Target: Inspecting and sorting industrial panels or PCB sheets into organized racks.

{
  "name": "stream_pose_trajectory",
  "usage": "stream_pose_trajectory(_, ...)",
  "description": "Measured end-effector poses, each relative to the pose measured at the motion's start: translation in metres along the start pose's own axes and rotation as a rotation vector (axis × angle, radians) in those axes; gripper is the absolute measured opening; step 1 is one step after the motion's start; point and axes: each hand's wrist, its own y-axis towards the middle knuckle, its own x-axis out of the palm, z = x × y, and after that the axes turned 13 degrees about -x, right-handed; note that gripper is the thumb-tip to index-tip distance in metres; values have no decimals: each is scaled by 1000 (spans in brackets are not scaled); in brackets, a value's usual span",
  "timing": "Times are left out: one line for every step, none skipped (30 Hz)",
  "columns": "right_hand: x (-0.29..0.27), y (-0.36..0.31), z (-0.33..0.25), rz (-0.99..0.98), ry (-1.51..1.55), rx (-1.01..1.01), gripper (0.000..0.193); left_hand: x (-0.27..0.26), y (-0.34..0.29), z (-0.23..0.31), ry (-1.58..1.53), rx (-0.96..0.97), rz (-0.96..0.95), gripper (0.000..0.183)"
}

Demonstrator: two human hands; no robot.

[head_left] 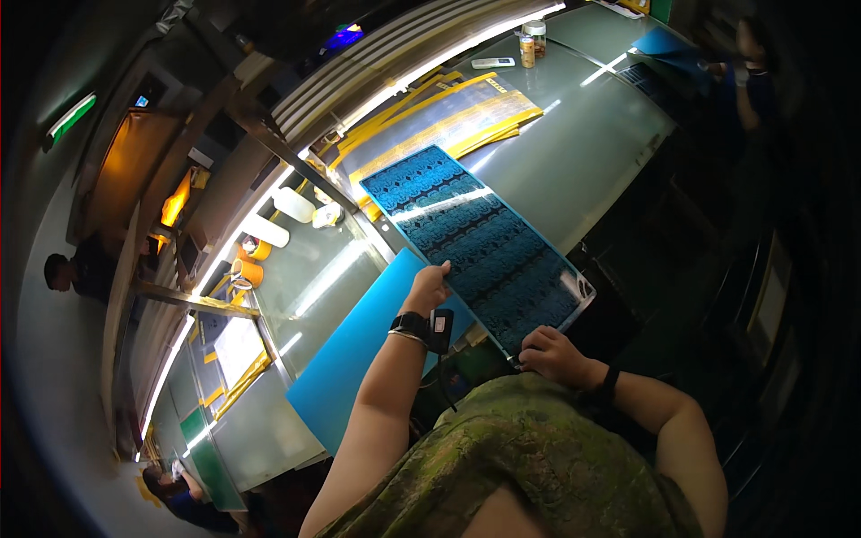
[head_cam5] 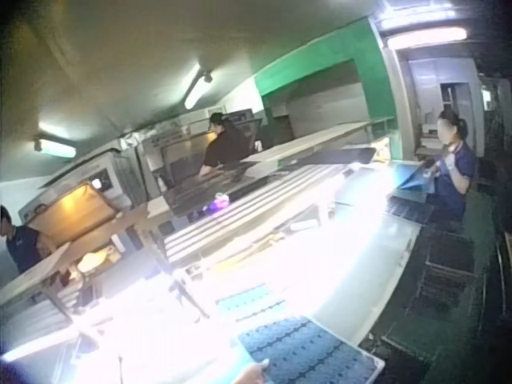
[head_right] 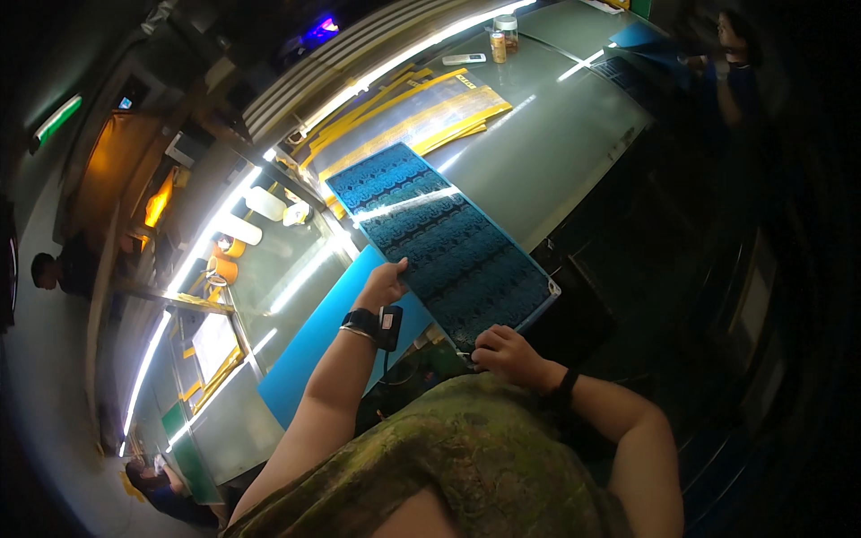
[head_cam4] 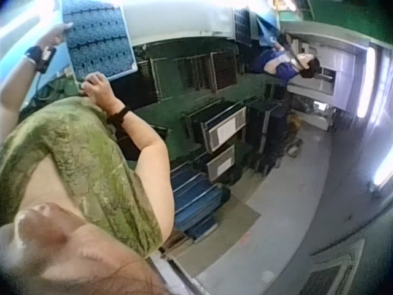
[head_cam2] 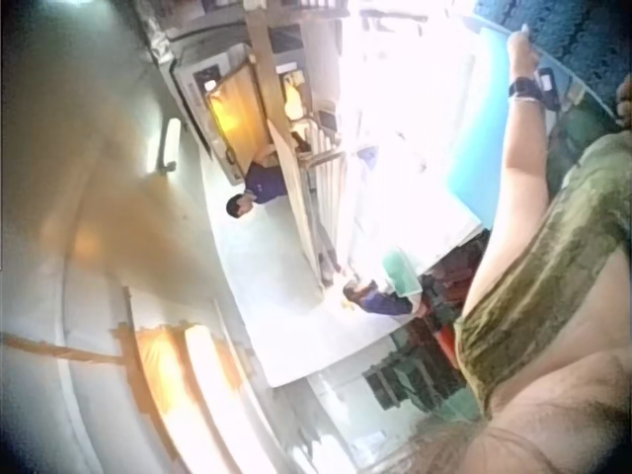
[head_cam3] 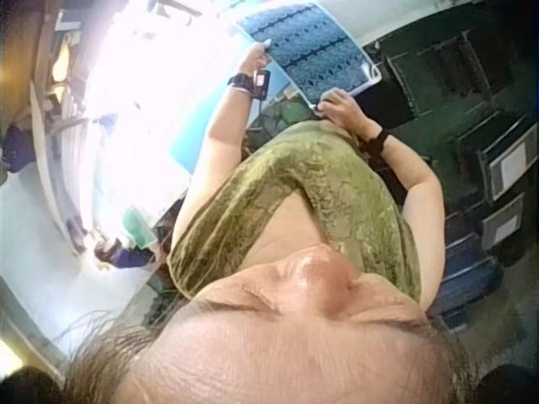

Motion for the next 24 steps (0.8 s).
stream_pose_trajectory(2, 0, 2, 9, 72, 20, 19, -1, -3, 2, -21, 3, -18, 16)
stream_pose_trajectory(5, 1, 3, 15, 69, 18, 19, -4, 0, 3, -15, 8, -18, 16)
stream_pose_trajectory(8, 3, 4, 66, 180, 75, 16, -9, 5, 5, -25, -12, -57, 15)
stream_pose_trajectory(11, 7, 5, 114, 295, 127, 13, -17, 11, 5, -39, -28, -93, 15)
stream_pose_trajectory(11, 11, 1, 227, 441, 295, 8, -21, 15, 4, -37, -22, -94, 15)
stream_pose_trajectory(10, 12, 5, 229, 438, 287, 8, -26, 18, 1, -52, -10, -146, 25)
stream_pose_trajectory(10, 11, 12, 423, 673, 604, 8, -30, 20, -3, -65, -2, -200, 36)
stream_pose_trajectory(8, 9, 21, 627, 895, 928, 10, -24, 16, -6, -54, -3, -213, 36)
stream_pose_trajectory(3, 8, 35, 944, 1152, 1018, 12, -18, 11, -12, -74, -25, -392, 53)
stream_pose_trajectory(-17, 33, 32, 1046, 1138, 1039, 12, -22, 3, -16, -106, -31, -553, 71)
stream_pose_trajectory(-26, 39, 34, 966, 1036, 1006, 12, -21, 4, -24, -131, -6, -493, 94)
stream_pose_trajectory(-32, 44, 37, 886, 933, 970, 12, -29, 15, -29, -207, -27, -605, 97)
stream_pose_trajectory(-36, 49, 36, 823, 844, 921, 12, -25, 23, -36, -202, -52, -451, 90)
stream_pose_trajectory(-37, 53, 36, 757, 760, 871, 12, -21, 29, -43, -200, -75, -294, 82)
stream_pose_trajectory(-39, 53, 44, 680, 580, 803, 11, -21, 32, -49, -207, -65, -301, 82)
stream_pose_trajectory(-46, 55, 53, 670, 575, 794, 11, -21, 34, -56, -55, 124, -179, 71)
stream_pose_trajectory(-58, 59, 65, 676, 333, 704, 9, -16, 34, -58, 98, 307, -54, 60)
stream_pose_trajectory(-72, 63, 78, 674, 96, 606, 8, -11, 35, -55, 89, 310, -62, 60)
stream_pose_trajectory(-95, 62, 91, 714, 91, 667, 9, 3, 31, -52, -44, 186, -27, 50)
stream_pose_trajectory(-117, 65, 104, 752, 99, 721, 12, 10, 29, -51, -179, 66, 19, 41)
stream_pose_trajectory(-136, 75, 111, 729, -44, 652, 14, 5, 42, -55, -149, 103, 60, 39)
stream_pose_trajectory(-157, 85, 115, 709, -195, 589, 16, 9, 45, -59, -160, 109, 55, 39)
stream_pose_trajectory(-182, 100, 113, 775, -294, 528, 16, 14, 45, -66, -52, 210, 68, 36)
stream_pose_trajectory(-205, 113, 106, 839, -383, 462, 16, 18, 45, -76, 51, 313, 90, 34)
